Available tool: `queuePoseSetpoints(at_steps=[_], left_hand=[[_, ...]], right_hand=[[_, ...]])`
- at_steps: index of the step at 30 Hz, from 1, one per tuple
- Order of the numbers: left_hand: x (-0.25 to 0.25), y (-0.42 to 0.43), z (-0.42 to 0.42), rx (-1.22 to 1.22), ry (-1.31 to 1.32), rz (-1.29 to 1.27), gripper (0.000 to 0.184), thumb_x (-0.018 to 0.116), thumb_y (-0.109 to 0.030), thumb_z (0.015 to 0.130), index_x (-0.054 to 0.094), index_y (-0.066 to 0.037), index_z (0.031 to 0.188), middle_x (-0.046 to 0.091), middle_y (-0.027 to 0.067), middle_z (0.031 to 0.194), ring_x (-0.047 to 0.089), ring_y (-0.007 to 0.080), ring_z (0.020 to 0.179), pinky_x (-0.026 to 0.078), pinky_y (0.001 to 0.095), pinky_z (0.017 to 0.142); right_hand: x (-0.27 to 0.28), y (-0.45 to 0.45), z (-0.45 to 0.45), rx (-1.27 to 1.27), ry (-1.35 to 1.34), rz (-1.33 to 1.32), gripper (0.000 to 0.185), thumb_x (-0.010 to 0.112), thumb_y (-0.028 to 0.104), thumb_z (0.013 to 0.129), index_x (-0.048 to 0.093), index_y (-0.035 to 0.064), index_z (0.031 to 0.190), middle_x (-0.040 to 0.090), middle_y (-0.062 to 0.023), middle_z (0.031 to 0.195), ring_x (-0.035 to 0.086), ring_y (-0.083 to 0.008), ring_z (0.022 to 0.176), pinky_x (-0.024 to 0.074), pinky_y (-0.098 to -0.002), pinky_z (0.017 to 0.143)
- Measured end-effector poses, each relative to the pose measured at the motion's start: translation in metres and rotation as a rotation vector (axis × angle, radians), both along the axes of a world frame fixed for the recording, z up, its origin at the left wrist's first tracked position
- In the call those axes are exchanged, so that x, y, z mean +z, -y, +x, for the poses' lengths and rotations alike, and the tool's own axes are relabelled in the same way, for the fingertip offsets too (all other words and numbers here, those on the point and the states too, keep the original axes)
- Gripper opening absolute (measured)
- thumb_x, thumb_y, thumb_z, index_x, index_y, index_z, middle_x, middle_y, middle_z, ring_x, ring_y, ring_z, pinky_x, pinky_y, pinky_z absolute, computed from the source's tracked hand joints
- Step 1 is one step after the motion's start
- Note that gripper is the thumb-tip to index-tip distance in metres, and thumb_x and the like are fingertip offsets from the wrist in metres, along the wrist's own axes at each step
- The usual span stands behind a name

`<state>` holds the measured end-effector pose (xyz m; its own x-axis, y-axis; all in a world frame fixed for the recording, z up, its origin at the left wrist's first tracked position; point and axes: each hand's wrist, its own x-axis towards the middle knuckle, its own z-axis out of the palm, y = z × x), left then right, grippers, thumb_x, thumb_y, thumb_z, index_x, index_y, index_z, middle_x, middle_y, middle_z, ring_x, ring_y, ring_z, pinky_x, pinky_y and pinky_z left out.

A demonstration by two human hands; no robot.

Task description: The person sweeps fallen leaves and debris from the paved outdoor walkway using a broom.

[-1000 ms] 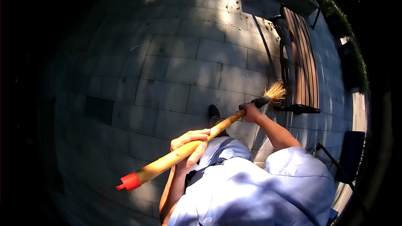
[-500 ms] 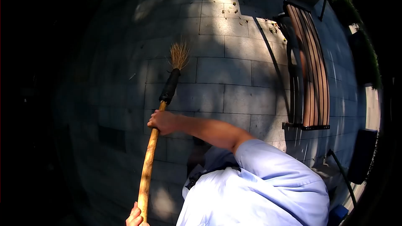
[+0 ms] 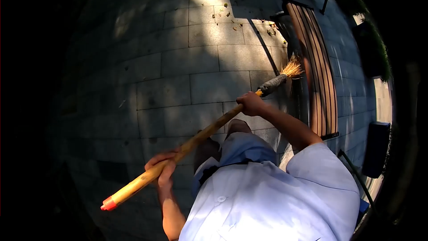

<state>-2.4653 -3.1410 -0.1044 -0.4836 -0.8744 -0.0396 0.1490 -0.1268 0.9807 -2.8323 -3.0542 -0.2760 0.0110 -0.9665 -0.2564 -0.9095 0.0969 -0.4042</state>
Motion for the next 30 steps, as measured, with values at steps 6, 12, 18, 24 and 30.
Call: queuePoseSetpoints(at_steps=[6,12,18,24,30], left_hand=[[-0.023,-0.003,-0.214,-0.264,0.064,-0.013,0.022,0.06,0.008,0.076,0.063,0.002,0.097,0.065,0.0179,0.107,0.061,0.0245,0.104,0.046,0.0318,0.093],[-0.04,-0.049,-0.24,0.104,0.178,0.058,0.019,0.061,0.003,0.078,0.062,0.004,0.096,0.063,0.023,0.109,0.06,0.0295,0.107,0.046,0.037,0.094],[0.027,-0.146,-0.162,0.571,0.286,0.002,0.021,0.059,-0.009,0.077,0.055,0.003,0.095,0.061,0.0288,0.099,0.059,0.0423,0.102,0.042,0.0561,0.097],[0.08,-0.245,-0.026,0.744,0.651,-0.688,0.024,0.059,-0.018,0.083,0.056,0.006,0.084,0.06,0.0259,0.08,0.062,0.0345,0.072,0.056,0.0431,0.07],[0.024,-0.255,-0.081,0.786,0.085,0.175,0.024,0.059,-0.015,0.076,0.057,0.001,0.095,0.06,0.0201,0.095,0.057,0.0334,0.101,0.043,0.05,0.095]], right_hand=[[-0.055,-0.014,-0.195,-0.167,0.138,-0.049,0.016,0.066,0.01,0.064,0.053,0.0076,0.074,0.06,-0.0138,0.074,0.06,-0.0365,0.078,0.0465,-0.0437,0.066],[-0.097,0.051,-0.224,0.235,0.087,0.164,0.008,0.062,0.014,0.068,0.056,0.0115,0.072,0.061,-0.0114,0.067,0.062,-0.0349,0.071,0.0468,-0.0432,0.064],[-0.031,0.073,-0.102,0.669,0.146,0.193,0.011,0.059,0.018,0.073,0.063,0.013,0.081,0.064,-0.0073,0.07,0.064,-0.0286,0.074,0.0428,-0.0412,0.079],[0.082,0.004,0.005,0.781,0.339,-0.093,0.014,0.056,0.025,0.072,0.059,0.0114,0.072,0.06,-0.0038,0.06,0.062,-0.0264,0.057,0.0442,-0.0362,0.068],[0.035,-0.037,-0.086,0.696,0.142,0.154,0.014,0.06,0.023,0.07,0.065,0.0102,0.071,0.064,-0.0103,0.066,0.065,-0.0296,0.065,0.0486,-0.0409,0.06]])
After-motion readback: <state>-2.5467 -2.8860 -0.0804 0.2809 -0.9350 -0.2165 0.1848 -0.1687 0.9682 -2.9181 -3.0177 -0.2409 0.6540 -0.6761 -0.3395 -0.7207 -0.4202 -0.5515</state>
